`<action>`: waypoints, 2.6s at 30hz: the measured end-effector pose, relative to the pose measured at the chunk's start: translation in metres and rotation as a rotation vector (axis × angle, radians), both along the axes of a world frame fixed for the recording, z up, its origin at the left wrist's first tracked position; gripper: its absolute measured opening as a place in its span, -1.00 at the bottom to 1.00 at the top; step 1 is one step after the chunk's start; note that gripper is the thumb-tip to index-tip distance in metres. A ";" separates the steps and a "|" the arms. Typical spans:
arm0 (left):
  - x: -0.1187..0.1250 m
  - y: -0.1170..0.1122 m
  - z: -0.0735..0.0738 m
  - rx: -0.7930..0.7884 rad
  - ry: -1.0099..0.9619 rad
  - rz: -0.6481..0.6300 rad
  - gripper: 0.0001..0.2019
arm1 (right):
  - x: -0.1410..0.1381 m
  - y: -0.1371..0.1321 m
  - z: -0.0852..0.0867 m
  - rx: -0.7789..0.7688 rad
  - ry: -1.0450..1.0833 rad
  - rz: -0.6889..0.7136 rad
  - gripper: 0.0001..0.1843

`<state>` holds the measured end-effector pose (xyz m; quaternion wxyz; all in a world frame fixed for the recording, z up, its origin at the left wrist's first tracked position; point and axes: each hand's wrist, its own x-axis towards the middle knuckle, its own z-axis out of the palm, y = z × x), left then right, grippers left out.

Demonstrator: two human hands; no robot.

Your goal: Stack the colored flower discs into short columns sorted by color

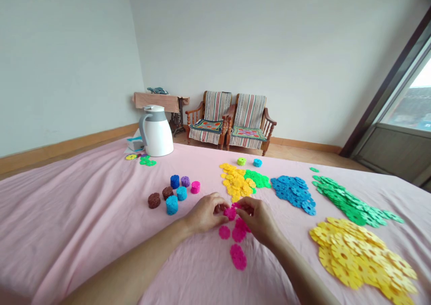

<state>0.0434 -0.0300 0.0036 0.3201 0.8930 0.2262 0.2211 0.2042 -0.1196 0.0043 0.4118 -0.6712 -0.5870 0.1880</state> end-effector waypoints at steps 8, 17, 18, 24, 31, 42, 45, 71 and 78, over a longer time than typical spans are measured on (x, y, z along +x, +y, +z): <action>0.000 0.000 0.000 0.022 0.010 0.004 -0.81 | -0.011 0.009 -0.010 -0.017 0.036 -0.026 -0.89; -0.003 -0.001 0.006 0.062 0.017 0.020 -0.80 | 0.009 -0.004 0.002 0.023 -0.182 -0.075 -0.76; -0.004 0.000 0.007 0.086 0.022 0.032 -0.82 | 0.010 -0.006 0.001 0.025 -0.230 -0.071 -0.74; -0.007 0.001 0.007 0.160 0.076 0.031 -0.77 | 0.005 -0.011 0.000 -0.018 -0.407 -0.041 -0.70; -0.005 0.001 0.006 0.135 0.058 0.017 -0.72 | -0.003 -0.010 0.004 -0.022 -0.400 -0.027 -0.70; -0.006 0.002 0.005 0.115 0.047 0.018 -0.72 | 0.004 -0.013 0.002 -0.012 -0.362 0.014 -0.71; -0.005 -0.001 0.006 0.113 0.015 0.058 -0.75 | 0.011 -0.022 0.014 -0.032 -0.350 0.139 -0.73; 0.002 -0.001 0.002 0.131 -0.007 -0.024 -0.81 | 0.000 -0.036 0.039 -0.057 -0.353 0.423 -0.73; 0.000 0.004 0.002 0.128 0.029 -0.021 -0.76 | 0.010 -0.008 0.019 -0.022 0.046 0.029 -0.93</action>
